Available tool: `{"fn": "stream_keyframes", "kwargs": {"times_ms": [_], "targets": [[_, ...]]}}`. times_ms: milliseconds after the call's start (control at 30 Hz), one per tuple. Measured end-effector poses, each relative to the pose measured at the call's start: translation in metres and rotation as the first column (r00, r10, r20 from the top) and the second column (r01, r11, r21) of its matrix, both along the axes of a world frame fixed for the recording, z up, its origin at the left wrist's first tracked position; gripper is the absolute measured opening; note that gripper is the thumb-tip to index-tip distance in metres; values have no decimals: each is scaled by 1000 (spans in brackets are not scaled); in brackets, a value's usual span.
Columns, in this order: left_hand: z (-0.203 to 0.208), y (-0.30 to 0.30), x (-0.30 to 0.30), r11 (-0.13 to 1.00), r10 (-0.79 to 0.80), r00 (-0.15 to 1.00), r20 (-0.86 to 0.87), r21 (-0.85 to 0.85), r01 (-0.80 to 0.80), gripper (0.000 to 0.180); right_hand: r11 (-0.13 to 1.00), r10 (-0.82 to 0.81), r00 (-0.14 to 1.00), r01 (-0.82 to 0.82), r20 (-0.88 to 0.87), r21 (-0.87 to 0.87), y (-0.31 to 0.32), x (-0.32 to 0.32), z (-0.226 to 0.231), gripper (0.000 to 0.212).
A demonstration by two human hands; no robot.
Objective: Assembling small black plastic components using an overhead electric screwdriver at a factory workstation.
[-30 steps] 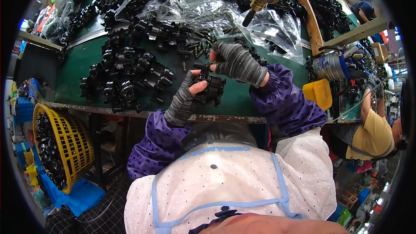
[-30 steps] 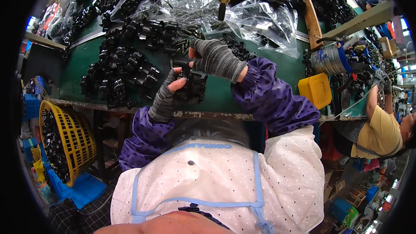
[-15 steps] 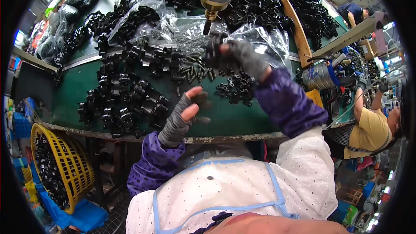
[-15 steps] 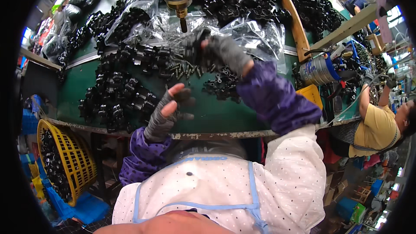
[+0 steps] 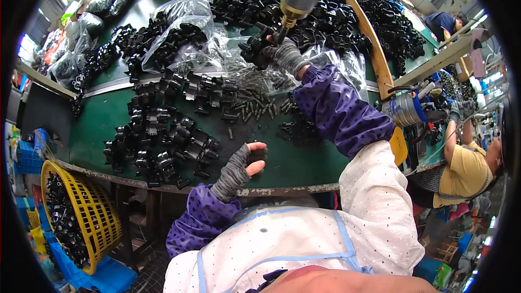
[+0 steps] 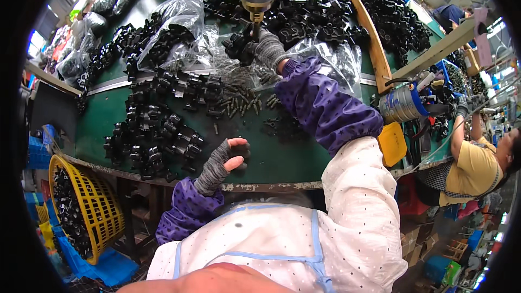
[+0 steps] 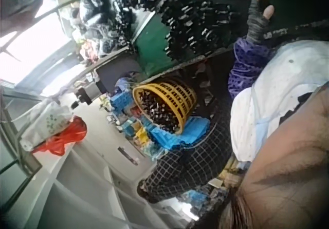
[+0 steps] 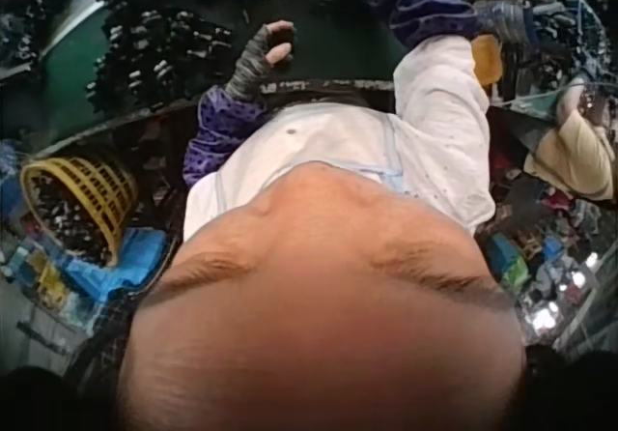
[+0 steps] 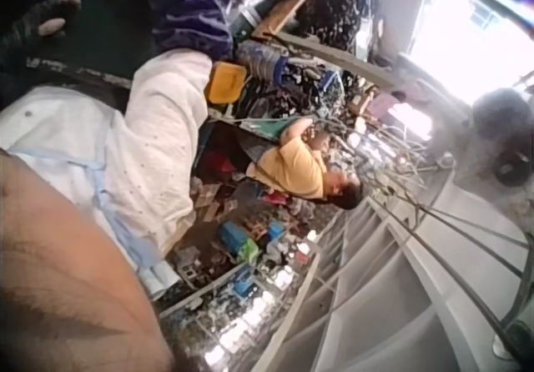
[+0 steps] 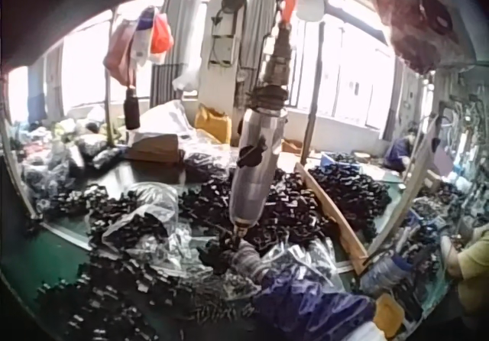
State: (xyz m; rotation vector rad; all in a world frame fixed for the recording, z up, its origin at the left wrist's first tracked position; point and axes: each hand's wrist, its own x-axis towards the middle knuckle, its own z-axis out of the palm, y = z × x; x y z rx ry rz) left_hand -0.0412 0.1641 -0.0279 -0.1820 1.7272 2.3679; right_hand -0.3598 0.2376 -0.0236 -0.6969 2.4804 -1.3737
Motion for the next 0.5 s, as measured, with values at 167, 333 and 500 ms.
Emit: {"fn": "stream_keyframes", "kwargs": {"times_ms": [167, 333, 500], "targets": [[-3, -1, -1, 1000, -3, 1000, 1, 20, 3, 42, 998, -48, 992, 52, 120, -25, -14, -6, 1, 41], [-2, 0, 0, 998, 6, 1000, 27, 67, -8, 42, 988, -105, 984, 119, 143, -93, -24, -22, -16, 30], [-3, -3, 3, 996, 23, 998, 59, 88, -28, 42, 956, 16, 908, 109, 418, -274, -27, -12, -1, 23]]}}
